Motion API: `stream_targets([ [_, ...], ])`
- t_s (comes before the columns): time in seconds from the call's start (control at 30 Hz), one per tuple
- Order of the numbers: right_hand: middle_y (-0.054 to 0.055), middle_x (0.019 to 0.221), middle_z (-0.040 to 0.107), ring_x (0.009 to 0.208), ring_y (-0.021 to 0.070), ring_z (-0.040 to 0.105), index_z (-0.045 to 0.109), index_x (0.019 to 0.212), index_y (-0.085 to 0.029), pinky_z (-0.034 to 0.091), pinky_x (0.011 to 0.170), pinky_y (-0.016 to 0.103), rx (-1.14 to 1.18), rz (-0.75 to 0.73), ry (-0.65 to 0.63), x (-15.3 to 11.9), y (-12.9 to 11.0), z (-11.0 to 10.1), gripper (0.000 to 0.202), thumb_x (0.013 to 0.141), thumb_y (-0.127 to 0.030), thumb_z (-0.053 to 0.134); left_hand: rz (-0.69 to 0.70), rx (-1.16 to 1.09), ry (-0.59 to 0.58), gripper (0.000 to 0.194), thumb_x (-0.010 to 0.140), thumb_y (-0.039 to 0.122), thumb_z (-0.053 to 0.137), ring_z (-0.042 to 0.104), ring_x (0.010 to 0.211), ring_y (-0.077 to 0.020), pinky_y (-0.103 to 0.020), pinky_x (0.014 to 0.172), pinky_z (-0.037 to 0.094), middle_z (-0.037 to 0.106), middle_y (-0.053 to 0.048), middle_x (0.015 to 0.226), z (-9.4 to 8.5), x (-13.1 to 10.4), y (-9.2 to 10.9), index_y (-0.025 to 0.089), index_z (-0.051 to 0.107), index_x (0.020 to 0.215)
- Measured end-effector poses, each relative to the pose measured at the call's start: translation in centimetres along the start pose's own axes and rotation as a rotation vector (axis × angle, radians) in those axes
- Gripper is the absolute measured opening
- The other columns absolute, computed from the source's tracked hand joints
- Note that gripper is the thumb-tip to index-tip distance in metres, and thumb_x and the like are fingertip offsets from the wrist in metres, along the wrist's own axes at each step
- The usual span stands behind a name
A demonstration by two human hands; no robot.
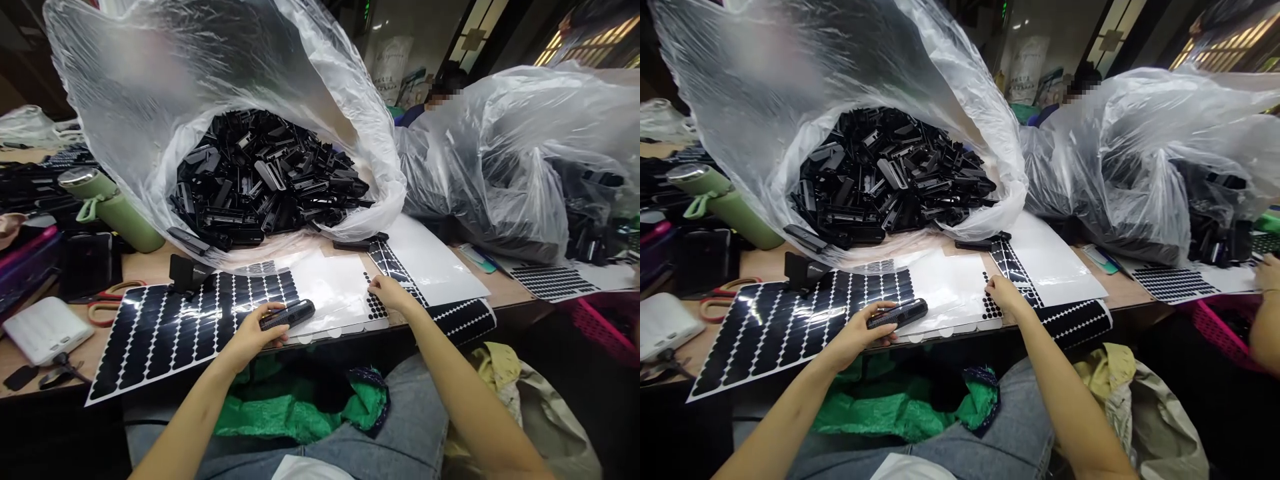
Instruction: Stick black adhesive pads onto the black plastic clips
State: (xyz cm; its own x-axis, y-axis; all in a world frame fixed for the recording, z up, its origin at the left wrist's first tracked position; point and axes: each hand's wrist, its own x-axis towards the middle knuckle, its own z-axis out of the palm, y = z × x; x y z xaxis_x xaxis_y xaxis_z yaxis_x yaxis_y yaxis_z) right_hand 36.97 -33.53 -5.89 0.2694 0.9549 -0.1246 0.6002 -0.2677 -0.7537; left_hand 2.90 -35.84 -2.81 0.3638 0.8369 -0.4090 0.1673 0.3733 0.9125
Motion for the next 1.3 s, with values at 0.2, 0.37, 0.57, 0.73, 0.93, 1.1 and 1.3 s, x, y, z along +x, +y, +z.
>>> stream_targets([
  [0.2,-0.001,0.062,0.056,0.051,0.0111,0.047,0.057,0.069,-0.018,0.038,0.051,0.025,0.107,0.058,-0.059,-3.1,-3.6,0.9,0.018,0.071,-0.035,0.053,-0.004,0.053,0.006,0.056,0.060,0.031,0.072,0.063,0.062,-0.0157,-0.029,0.061,0.053,0.063,0.000,0.067,0.1,0.2,-1.0,0.016,0.051,0.110],
  [0.37,-0.002,0.066,0.054,0.058,0.0120,0.049,0.055,0.075,-0.019,0.039,0.057,0.026,0.283,-0.037,-0.232,-7.5,-8.6,7.8,0.017,0.074,-0.035,0.050,0.012,0.046,0.056,0.057,0.059,0.029,0.073,0.059,0.052,-0.0125,-0.027,0.057,0.052,0.063,0.001,0.061,0.6,0.5,-1.7,0.013,0.054,0.109],
  [0.57,0.001,0.079,0.050,0.071,0.0140,0.050,0.049,0.068,-0.019,0.041,0.070,0.029,0.182,-0.137,-0.188,-9.1,-10.7,12.3,0.011,0.075,-0.026,0.046,0.055,0.066,0.073,0.051,0.059,0.027,0.073,0.059,0.051,-0.0131,-0.027,0.054,0.052,0.062,0.002,0.057,0.5,0.7,-2.4,0.014,0.058,0.106],
  [0.73,0.003,0.083,0.048,0.073,0.0152,0.049,0.048,0.067,-0.020,0.042,0.072,0.031,0.143,-0.146,-0.155,-9.1,-10.7,12.7,0.011,0.076,-0.024,0.045,0.064,0.065,0.071,0.050,0.060,0.028,0.073,0.061,0.051,-0.0147,-0.028,0.054,0.052,0.063,0.001,0.058,0.4,1.0,-2.8,0.014,0.059,0.105],
  [0.93,0.004,0.082,0.048,0.078,0.0173,0.050,0.046,0.066,-0.020,0.042,0.072,0.032,0.104,-0.174,-0.136,-9.6,-10.8,13.1,0.012,0.077,-0.022,0.044,0.068,0.055,0.063,0.048,0.060,0.028,0.072,0.061,0.052,-0.0147,-0.028,0.054,0.053,0.064,0.000,0.060,0.4,1.0,-2.9,0.014,0.059,0.104],
  [1.1,0.007,0.090,0.050,0.084,0.0200,0.051,0.048,0.081,-0.019,0.041,0.074,0.032,-0.020,-0.233,-0.022,-7.3,-10.8,13.2,0.010,0.077,-0.028,0.048,0.033,0.006,0.052,0.051,0.060,0.027,0.073,0.060,0.051,-0.0132,-0.028,0.056,0.054,0.064,0.001,0.060,0.4,1.2,-3.0,0.014,0.058,0.106],
  [1.3,0.014,0.087,0.055,0.081,0.0242,0.054,0.053,0.075,-0.016,0.040,0.070,0.034,-0.274,-0.117,-0.037,-3.4,-11.6,14.6,0.013,0.069,-0.026,0.060,-0.023,-0.030,0.029,0.055,0.058,0.027,0.075,0.059,0.051,-0.0119,-0.030,0.059,0.054,0.063,0.000,0.061,0.4,1.5,-3.0,0.015,0.057,0.109],
])
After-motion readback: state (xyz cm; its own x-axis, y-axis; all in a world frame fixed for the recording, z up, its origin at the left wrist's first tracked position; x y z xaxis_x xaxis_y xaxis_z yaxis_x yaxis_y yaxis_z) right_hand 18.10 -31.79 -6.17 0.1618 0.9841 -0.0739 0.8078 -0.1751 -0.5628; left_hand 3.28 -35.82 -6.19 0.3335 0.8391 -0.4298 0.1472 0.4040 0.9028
